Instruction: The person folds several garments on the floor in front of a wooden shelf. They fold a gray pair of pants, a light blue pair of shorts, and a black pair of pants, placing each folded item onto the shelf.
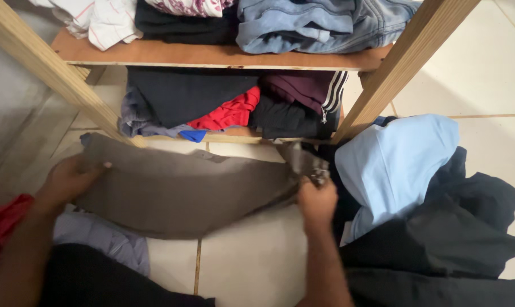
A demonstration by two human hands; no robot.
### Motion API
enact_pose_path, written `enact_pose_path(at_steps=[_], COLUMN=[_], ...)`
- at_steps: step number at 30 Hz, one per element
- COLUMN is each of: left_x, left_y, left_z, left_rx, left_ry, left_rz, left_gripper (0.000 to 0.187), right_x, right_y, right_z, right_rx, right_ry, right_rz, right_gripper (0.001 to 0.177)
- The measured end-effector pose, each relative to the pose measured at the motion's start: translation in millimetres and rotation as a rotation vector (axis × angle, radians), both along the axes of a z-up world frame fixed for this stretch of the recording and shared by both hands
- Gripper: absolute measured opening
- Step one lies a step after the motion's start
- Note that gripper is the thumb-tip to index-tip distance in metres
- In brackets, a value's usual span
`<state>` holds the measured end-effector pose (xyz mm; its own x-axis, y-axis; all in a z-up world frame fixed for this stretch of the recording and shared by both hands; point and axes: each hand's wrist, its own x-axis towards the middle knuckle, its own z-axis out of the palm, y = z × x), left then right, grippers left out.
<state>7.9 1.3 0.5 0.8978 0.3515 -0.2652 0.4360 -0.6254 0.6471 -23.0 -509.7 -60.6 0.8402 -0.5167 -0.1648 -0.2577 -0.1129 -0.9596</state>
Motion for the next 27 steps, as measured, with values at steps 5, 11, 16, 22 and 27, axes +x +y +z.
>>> enact_pose_path(at_steps=[5, 11, 16, 22, 27], left_x=[-5.5, -9.3, -4.8, -3.3, 1.1], left_y=[39.6, 61.3, 80.6, 117.9, 126.8], left_z=[-3.7, -22.0, -24.9, -40.6, -47.6], left_rx=[-0.103, -0.228, 0.211, 0.29, 0.23], left_ry=[-0.037, -0.054, 0.021, -0.092, -0.183], left_rz=[0.141, 0.016, 0.141, 0.124, 0.077], left_gripper=[0.049, 0.048, 0.057, 0.065, 0.061], right_x=[-11.6, -7.7, -10.8, -7.7, -4.3], right_y=[-55.3, -54.9, -35.5, -18.1, -13.6], right_z=[6.0, -21.8, -18.5, 2.9, -11.6], right_rx=[0.115, -0.538, -0.495, -0.553, -0.499], right_ry=[0.443, 0.362, 0.445, 0.416, 0.317], right_rz=[0.243, 0.463, 0.443, 0.318, 0.174], right_gripper=[0.033, 0.087, 0.086, 0.038, 0.036])
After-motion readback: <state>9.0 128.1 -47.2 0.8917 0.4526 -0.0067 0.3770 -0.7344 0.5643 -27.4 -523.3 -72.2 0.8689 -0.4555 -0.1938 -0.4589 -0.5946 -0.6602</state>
